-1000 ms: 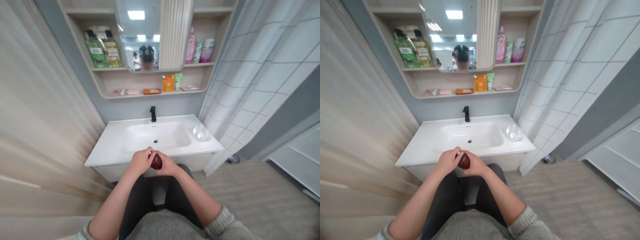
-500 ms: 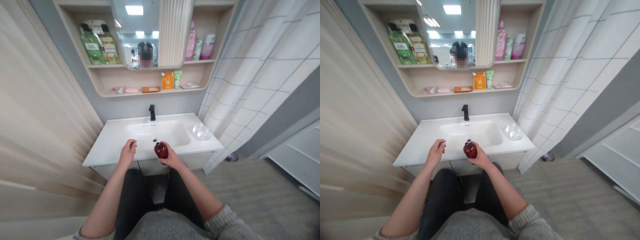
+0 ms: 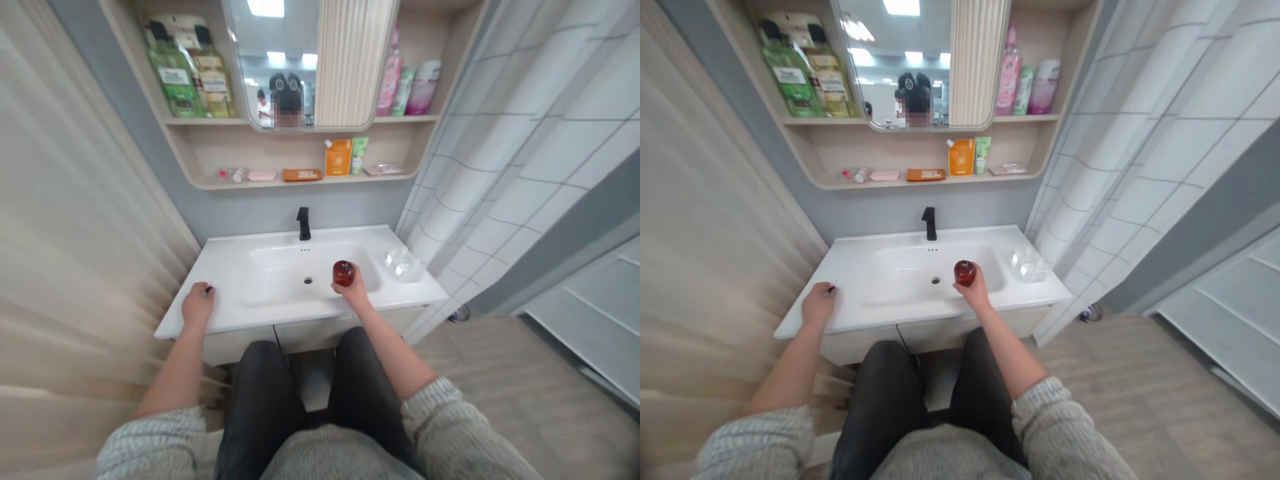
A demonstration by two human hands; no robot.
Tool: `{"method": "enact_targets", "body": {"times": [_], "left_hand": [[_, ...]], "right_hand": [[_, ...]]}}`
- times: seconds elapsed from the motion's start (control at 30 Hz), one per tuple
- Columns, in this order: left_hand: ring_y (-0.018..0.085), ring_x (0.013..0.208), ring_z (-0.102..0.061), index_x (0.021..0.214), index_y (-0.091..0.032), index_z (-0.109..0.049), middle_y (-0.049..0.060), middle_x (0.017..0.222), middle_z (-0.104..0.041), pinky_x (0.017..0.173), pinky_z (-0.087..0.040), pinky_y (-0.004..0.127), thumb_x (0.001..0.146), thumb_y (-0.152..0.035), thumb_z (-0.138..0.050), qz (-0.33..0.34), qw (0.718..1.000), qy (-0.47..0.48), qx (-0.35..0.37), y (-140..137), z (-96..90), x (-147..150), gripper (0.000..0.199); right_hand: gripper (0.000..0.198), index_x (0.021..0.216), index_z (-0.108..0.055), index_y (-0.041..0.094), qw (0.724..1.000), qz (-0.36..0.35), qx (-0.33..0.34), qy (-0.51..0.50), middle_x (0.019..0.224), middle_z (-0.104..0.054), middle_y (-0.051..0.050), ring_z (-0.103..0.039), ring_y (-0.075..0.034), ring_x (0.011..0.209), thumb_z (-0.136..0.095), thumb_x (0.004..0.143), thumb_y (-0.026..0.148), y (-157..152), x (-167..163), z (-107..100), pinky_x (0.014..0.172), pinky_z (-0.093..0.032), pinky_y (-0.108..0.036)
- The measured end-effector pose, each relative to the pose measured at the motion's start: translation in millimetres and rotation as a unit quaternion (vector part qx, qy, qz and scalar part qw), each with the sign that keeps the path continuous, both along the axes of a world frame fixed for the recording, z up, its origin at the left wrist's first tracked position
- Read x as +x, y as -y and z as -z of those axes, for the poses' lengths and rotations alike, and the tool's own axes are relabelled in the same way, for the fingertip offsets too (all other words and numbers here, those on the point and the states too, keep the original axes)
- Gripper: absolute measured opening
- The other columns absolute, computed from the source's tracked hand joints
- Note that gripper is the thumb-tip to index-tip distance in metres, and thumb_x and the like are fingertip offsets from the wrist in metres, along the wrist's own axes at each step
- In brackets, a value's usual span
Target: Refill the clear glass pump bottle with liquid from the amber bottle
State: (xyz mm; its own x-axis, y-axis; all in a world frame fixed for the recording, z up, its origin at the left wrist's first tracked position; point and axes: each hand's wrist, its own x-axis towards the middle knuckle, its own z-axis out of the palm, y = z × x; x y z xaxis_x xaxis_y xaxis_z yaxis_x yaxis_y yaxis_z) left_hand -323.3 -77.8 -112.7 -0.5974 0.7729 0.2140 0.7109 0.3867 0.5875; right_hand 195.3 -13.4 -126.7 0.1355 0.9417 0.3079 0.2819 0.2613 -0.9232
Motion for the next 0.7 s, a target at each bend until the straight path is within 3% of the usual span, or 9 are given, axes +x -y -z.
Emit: {"method": "enact_targets", "body": {"times": [0.2, 0.33, 0.47, 0.57, 0.7], "left_hand": [[0.041, 0.127, -0.072, 0.145, -0.019, -0.071, 0.021, 0.133, -0.08, 0.106, -0.055, 0.052, 0.105, -0.042, -0.055, -0.002, 0.996, -0.068, -0.05, -7.8, 14.2, -6.0, 0.049], [0.047, 0.13, -0.068, 0.153, -0.016, -0.066, 0.025, 0.135, -0.077, 0.107, -0.053, 0.059, 0.099, -0.045, -0.061, -0.002, 0.993, -0.095, -0.063, -8.6, 11.4, -2.2, 0.061], [0.046, 0.131, -0.066, 0.153, -0.013, -0.065, 0.025, 0.145, -0.072, 0.111, -0.053, 0.057, 0.092, -0.042, -0.067, -0.001, 0.996, -0.083, -0.043, -7.2, 8.5, -1.4, 0.067], [0.043, 0.132, -0.067, 0.151, -0.012, -0.066, 0.024, 0.147, -0.072, 0.115, -0.053, 0.053, 0.092, -0.041, -0.065, 0.0, 0.997, -0.067, -0.033, -5.1, 9.7, -4.5, 0.065], [0.041, 0.134, -0.068, 0.149, -0.011, -0.068, 0.023, 0.147, -0.072, 0.118, -0.052, 0.051, 0.094, -0.041, -0.063, 0.0, 0.999, -0.048, -0.021, -3.2, 13.2, -9.0, 0.062]], "right_hand": [[0.106, 0.152, -0.051, 0.02, 1.0, 0.02, -0.013, -0.01, 0.145, -0.069, -0.019, -0.07, -0.038, 0.129, -0.094, 0.06, 0.05, -11.8, 0.6, 9.6, 0.12, -0.053, -0.06], [0.104, 0.151, -0.052, 0.021, 1.0, 0.025, -0.006, -0.004, 0.144, -0.07, -0.018, -0.07, -0.038, 0.128, -0.095, 0.06, 0.048, -9.1, -0.3, 11.4, 0.121, -0.053, -0.059], [0.105, 0.152, -0.05, 0.022, 0.999, 0.032, 0.0, -0.017, 0.145, -0.068, -0.017, -0.071, -0.037, 0.127, -0.094, 0.062, 0.05, -4.3, 1.1, 11.4, 0.12, -0.054, -0.059], [0.105, 0.151, -0.05, 0.02, 0.997, 0.065, 0.022, -0.035, 0.144, -0.068, -0.018, -0.071, -0.037, 0.126, -0.095, 0.062, 0.053, 2.5, 21.0, 8.0, 0.119, -0.054, -0.06], [0.106, 0.153, -0.049, 0.021, 0.992, 0.11, 0.051, -0.036, 0.144, -0.067, -0.019, -0.072, -0.037, 0.123, -0.096, 0.065, 0.057, 16.7, 72.0, 0.3, 0.116, -0.057, -0.062]]}}
